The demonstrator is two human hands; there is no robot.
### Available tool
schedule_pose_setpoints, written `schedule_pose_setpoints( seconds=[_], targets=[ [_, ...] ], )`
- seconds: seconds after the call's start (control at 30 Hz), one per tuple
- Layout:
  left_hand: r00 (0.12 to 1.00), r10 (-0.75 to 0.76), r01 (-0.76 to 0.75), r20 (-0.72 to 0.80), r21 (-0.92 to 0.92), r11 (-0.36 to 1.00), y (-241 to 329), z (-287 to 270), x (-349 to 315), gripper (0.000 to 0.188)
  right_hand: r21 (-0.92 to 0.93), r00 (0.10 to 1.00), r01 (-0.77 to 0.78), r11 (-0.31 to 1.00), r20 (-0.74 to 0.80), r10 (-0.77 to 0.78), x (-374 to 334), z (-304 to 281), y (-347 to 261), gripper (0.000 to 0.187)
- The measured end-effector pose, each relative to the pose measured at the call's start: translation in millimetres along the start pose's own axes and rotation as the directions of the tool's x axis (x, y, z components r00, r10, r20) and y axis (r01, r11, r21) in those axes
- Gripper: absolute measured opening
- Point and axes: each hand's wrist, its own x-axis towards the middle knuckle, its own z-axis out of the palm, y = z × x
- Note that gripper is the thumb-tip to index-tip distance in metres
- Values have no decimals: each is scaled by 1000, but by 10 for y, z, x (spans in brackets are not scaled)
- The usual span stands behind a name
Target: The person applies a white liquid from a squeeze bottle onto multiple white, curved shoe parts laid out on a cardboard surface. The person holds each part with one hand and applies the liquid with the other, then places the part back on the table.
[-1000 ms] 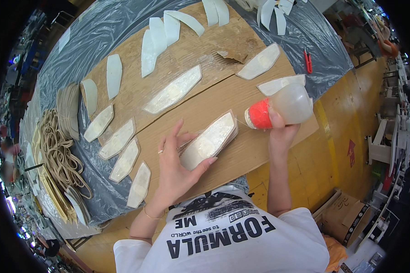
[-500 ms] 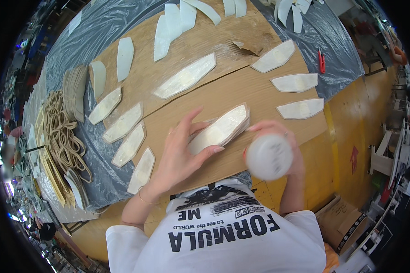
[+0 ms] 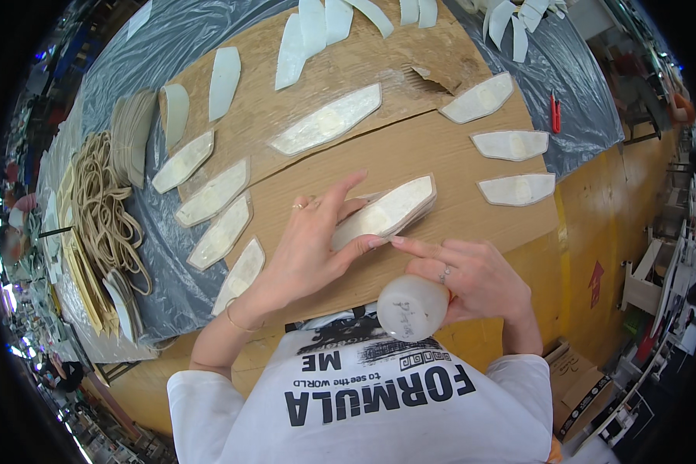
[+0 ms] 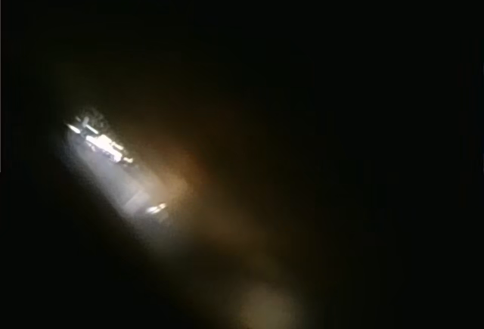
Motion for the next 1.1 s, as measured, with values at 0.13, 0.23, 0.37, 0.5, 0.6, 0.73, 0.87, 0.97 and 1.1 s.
schedule_pose_setpoints(
  seconds=[0.13, 0.23, 0.37, 0.5, 0.6, 0.73, 0.87, 0.97, 1.1],
  targets=[
    [999, 43, -43, 10, 3, 999, 6, -30, 5, 73, -71, 1000, 6, 997, -13, -7, -22, 26, -25, 47],
    [999, 45, -45, 6, 20, 999, 8, -36, 16, 73, -92, 1000, 6, 996, -19, -7, -29, 34, -36, 47],
    [999, 31, -32, 18, 11, 999, 13, -39, 22, 73, -92, 999, -10, 996, -42, 6, -20, 31, -37, 48],
    [999, 41, -42, 9, 22, 999, 17, -38, 17, 72, -128, 1000, -11, 992, 4, 12, -12, 15, -54, 53],
    [999, 52, -52, 2, 36, 998, 14, -32, 21, 68, -186, 997, -21, 982, 73, 35, -12, -8, -85, 59],
    [999, -28, 28, 32, -19, 999, -1, -29, 34, 67, -258, 996, 13, 966, 84, 9, 15, -30, -116, 60],
    [999, 45, -46, 31, 22, 999, -20, -42, 52, 58, -305, 994, 25, 952, 111, 9, 45, -31, -139, 62],
    [997, 80, -80, 10, -14, 997, -35, -42, 88, 53, -271, 996, -2, 963, 86, 26, 54, -25, -150, 54],
    [966, 241, -255, 98, 171, 952, -67, -41, 167, 39, -267, 994, -43, 963, 84, 67, 59, -15, -153, 56]
  ],
)
